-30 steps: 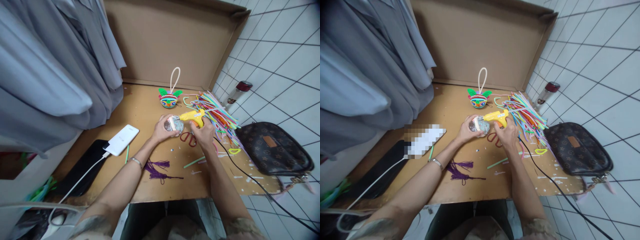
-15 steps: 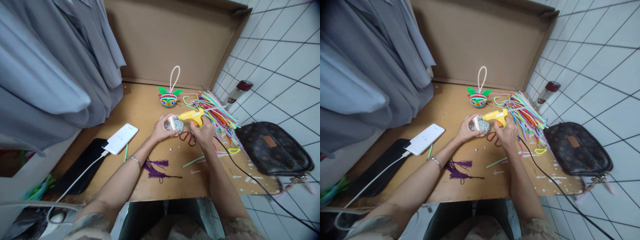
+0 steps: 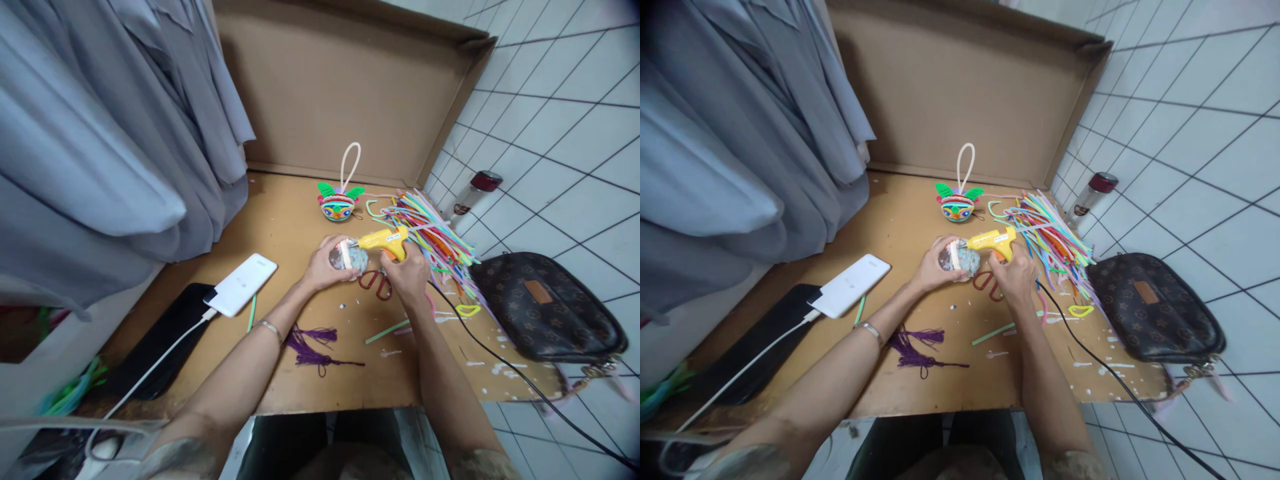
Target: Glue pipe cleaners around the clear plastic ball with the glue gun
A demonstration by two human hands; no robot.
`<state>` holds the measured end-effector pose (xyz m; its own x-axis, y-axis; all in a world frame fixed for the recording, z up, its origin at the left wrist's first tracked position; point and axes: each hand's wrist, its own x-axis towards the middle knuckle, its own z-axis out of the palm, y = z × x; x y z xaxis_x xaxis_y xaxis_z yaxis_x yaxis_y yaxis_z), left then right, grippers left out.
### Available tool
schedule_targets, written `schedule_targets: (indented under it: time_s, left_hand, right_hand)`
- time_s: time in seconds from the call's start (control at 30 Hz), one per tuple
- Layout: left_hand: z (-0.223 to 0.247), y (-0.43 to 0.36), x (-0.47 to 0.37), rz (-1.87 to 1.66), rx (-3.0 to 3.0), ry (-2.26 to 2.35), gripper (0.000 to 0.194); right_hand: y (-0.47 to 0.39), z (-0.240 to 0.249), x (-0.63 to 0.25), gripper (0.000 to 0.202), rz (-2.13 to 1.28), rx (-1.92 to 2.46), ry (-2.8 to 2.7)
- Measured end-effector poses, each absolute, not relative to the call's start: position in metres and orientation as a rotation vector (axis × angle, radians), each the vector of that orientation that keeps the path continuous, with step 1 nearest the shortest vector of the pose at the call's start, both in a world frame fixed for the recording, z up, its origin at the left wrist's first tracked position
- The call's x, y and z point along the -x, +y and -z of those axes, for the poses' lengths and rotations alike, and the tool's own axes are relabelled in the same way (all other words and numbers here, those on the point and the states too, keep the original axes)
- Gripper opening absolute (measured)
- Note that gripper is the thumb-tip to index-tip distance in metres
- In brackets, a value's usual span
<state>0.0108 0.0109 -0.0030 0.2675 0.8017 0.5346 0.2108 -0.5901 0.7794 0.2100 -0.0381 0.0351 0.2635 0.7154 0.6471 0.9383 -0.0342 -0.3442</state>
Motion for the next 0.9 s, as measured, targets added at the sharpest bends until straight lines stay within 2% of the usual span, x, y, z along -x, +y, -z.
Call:
schedule_targets:
  time_s: [0.33,0.9]
  left_hand:
    - [0.006,0.012,-0.010,-1.325,-1.960,0.897,0.070]
    - [0.002,0.010,-0.011,-1.313,-1.982,0.907,0.069]
  right_hand:
    - [-0.041,-0.043,-0.208,0.023,0.372,1.819,-1.512]
    - [-0.043,-0.047,-0.208,0.023,0.376,1.842,-1.498]
